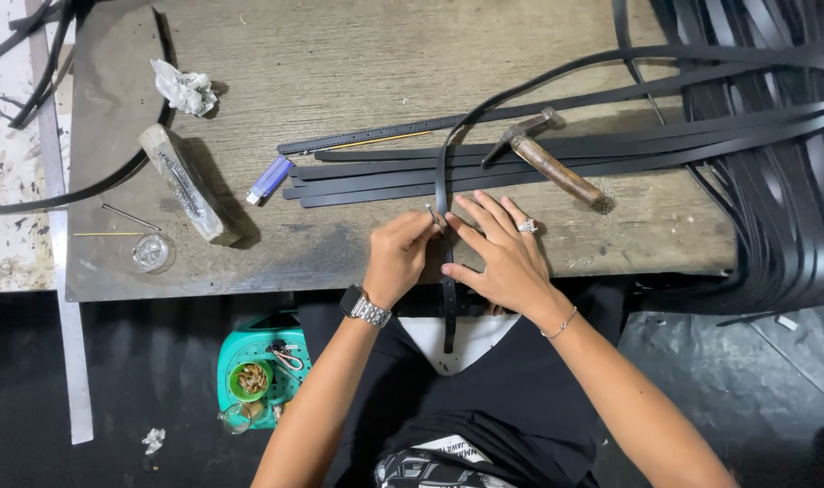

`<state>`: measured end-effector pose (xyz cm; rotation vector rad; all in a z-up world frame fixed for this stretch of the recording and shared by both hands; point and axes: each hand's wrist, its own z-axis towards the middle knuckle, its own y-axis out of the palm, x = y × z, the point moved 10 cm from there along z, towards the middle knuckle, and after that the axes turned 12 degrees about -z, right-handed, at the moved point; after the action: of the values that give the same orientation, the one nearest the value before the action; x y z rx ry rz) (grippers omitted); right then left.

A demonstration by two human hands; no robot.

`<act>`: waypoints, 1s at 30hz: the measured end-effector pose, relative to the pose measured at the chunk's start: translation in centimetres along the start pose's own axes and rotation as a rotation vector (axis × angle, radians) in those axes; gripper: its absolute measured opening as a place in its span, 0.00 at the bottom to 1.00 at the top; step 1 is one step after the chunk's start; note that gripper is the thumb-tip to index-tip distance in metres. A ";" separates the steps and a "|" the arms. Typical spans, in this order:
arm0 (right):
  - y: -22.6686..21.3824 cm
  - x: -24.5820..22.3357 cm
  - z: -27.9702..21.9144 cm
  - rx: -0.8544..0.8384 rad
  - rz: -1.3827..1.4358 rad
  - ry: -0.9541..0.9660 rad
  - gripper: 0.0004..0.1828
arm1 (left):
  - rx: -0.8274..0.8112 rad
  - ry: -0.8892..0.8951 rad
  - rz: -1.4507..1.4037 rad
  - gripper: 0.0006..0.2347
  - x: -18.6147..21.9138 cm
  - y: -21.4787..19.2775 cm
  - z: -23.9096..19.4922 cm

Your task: Applying edge paint to leather straps using a thin applicator stick and using a hammer and punch to finish the straps on a workbench.

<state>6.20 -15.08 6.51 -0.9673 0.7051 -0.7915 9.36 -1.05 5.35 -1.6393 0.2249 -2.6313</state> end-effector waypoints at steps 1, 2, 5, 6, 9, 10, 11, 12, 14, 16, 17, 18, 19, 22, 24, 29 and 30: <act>-0.1 0.3 -0.1 0.002 -0.003 -0.002 0.38 | 0.001 0.004 -0.001 0.08 0.1 0.1 -0.2; -0.8 1.0 -0.1 0.074 -0.048 0.039 0.32 | -0.023 0.028 0.017 0.07 0.3 0.3 -0.3; -3.1 5.8 0.4 0.159 -0.309 0.211 0.30 | -0.064 0.089 0.058 0.08 0.4 0.7 -0.2; -4.1 8.2 0.1 0.157 -0.514 0.344 0.33 | -0.079 0.109 0.082 0.08 0.4 1.0 -0.7; -1.9 12.0 0.1 0.030 -0.657 0.242 0.31 | -0.103 0.157 0.107 0.09 0.0 1.5 -0.9; -1.4 12.8 -0.1 0.034 -0.660 0.240 0.31 | -0.100 0.162 0.107 0.09 -0.3 1.4 -1.0; -0.7 13.3 -0.1 0.029 -0.737 0.199 0.26 | -0.116 0.171 0.105 0.09 -0.5 1.5 -1.1; -0.1 13.8 -0.2 0.023 -0.817 0.159 0.21 | -0.133 0.181 0.098 0.10 -0.7 1.7 -1.1; -2.6 13.7 0.6 -0.083 -0.593 0.301 0.21 | -0.129 0.174 0.079 0.09 -0.9 1.6 -1.2; -4.4 12.9 0.5 -0.187 -0.361 0.434 0.21 | -0.124 0.164 0.062 0.08 -1.0 1.5 -1.1; -6.0 11.5 0.7 -0.112 -0.159 0.419 0.20 | -0.129 0.168 0.063 0.08 -0.8 1.6 -0.9; -7.6 10.1 0.5 -0.040 0.044 0.404 0.21 | -0.136 0.168 0.061 0.07 -0.6 1.7 -1.0; -7.6 8.8 -0.3 -0.044 0.041 0.406 0.21 | -0.136 0.165 0.057 0.07 -0.6 1.7 -1.1; -8.7 5.2 -1.5 -0.008 0.182 0.424 0.18 | -0.152 0.177 0.075 0.09 -0.4 1.6 -1.1; -8.6 2.7 -1.1 -0.223 0.127 0.427 0.17 | -0.179 0.160 0.081 0.11 -0.2 1.5 -1.1; -11.9 2.0 -1.9 0.020 0.103 0.372 0.14 | -0.166 0.165 0.106 0.11 -1.0 1.6 -1.3; -13.1 1.8 -2.8 0.170 0.064 0.346 0.13 | -0.169 0.178 0.129 0.12 -1.2 1.9 -1.4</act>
<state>1.48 -22.34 16.94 -0.6570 0.9455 -0.9572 8.58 -2.62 3.44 -1.3770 0.5527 -2.7233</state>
